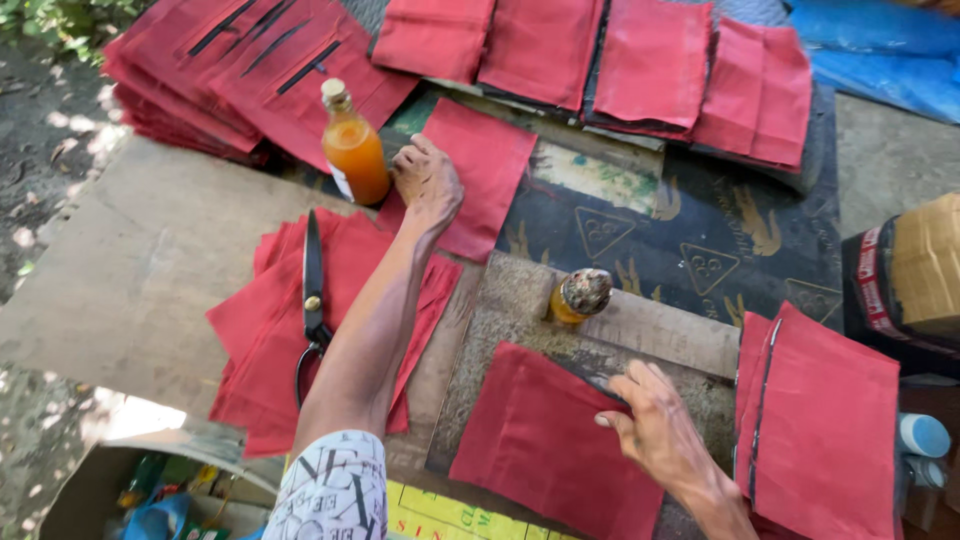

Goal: The person folds red cloth pieces on a wooden board, aligns the edges, and uses a bottle to press the folds. The person repeats this process for multiple pieces, stacking the finished items.

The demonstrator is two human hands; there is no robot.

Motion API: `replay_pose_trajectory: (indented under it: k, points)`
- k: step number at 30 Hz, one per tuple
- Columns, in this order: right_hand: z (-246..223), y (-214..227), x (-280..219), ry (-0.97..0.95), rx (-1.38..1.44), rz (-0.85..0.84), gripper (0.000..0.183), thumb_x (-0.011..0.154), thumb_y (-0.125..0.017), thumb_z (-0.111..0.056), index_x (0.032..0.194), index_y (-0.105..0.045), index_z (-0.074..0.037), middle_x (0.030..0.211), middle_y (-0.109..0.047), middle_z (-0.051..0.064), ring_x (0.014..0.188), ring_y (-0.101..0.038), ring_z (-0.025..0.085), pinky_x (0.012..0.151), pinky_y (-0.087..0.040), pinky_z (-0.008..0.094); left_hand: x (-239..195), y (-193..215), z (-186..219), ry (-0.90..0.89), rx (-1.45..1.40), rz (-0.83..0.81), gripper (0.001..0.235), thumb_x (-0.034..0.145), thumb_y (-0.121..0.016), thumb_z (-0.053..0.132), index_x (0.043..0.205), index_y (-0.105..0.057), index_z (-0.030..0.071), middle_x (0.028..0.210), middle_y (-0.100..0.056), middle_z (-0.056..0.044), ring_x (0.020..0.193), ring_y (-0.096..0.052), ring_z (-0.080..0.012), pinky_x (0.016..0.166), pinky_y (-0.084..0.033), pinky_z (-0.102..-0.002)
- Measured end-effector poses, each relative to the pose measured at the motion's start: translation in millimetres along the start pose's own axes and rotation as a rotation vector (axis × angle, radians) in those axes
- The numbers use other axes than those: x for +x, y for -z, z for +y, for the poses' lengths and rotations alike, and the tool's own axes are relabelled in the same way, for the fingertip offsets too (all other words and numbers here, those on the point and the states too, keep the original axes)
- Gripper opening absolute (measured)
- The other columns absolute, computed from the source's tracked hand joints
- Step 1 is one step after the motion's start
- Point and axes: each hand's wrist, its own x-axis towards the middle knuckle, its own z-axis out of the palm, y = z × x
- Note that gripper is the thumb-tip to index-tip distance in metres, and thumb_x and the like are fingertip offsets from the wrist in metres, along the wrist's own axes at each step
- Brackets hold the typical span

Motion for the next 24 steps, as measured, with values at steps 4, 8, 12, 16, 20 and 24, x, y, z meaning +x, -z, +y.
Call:
replay_pose_trajectory:
  k: [4,8,12,16,20,24]
  points:
    - [50,40,-49,-0.083,0.272,0.077,0.034,0.071,-0.077,-0.005,0.104,-0.066,-0.004,0.100,-0.070,0.008,0.094,-0.069,0.021,0.082,-0.057,0.035,8,3,-4,-0.009,0.000,0.067,0.060,0.068,-0.073,0.016,0.114,-0.046,-0.010,0.108,-0.051,-0.025,0.098,-0.058,-0.0424,0.085,-0.049,-0.053]
    - [146,85,-110,-0.423,0.498,0.611,0.047,0.086,-0.075,-0.002,0.129,-0.057,-0.005,0.111,-0.071,0.012,0.098,-0.070,0.021,0.086,-0.060,0.033,20,22,2,0.028,-0.086,-0.053,0.061,0.063,-0.077,0.010,0.112,-0.046,-0.009,0.115,-0.047,-0.026,0.096,-0.061,-0.0454,0.082,-0.054,-0.052]
    - [224,78,-146,-0.462,0.322,0.612,0.052,0.093,-0.082,-0.017,0.132,-0.054,0.002,0.114,-0.069,0.017,0.103,-0.068,0.026,0.097,-0.056,0.041,24,53,8,-0.007,-0.210,-0.123,0.049,0.073,-0.074,0.004,0.113,-0.047,-0.002,0.121,-0.049,-0.029,0.089,-0.067,-0.0494,0.076,-0.057,-0.055]
    - [257,42,-167,-0.681,-0.261,0.602,0.068,0.092,-0.086,-0.032,0.140,-0.057,0.006,0.119,-0.068,0.026,0.108,-0.063,0.036,0.097,-0.053,0.049,35,95,27,-0.166,-0.177,-0.112,0.046,0.076,-0.076,0.009,0.111,-0.048,0.000,0.101,-0.065,-0.031,0.089,-0.066,-0.0525,0.076,-0.055,-0.058]
    - [263,44,-156,-0.883,0.372,0.589,0.088,0.088,-0.082,-0.041,0.153,-0.045,0.006,0.139,-0.056,0.025,0.125,-0.055,0.036,0.096,-0.047,0.046,35,167,39,-0.373,-0.275,-0.063,0.030,0.094,-0.066,-0.002,0.121,-0.054,0.000,0.100,-0.072,-0.025,0.090,-0.072,-0.0411,0.080,-0.056,-0.053]
    - [252,66,-142,-0.993,0.703,0.393,0.092,0.076,-0.080,-0.037,0.154,-0.044,-0.003,0.145,-0.059,0.018,0.130,-0.058,0.030,0.103,-0.048,0.043,-9,274,13,-0.571,-0.662,0.053,0.041,0.090,-0.072,-0.014,0.126,-0.056,-0.006,0.118,-0.065,-0.018,0.113,-0.068,-0.0313,0.093,-0.055,-0.040]
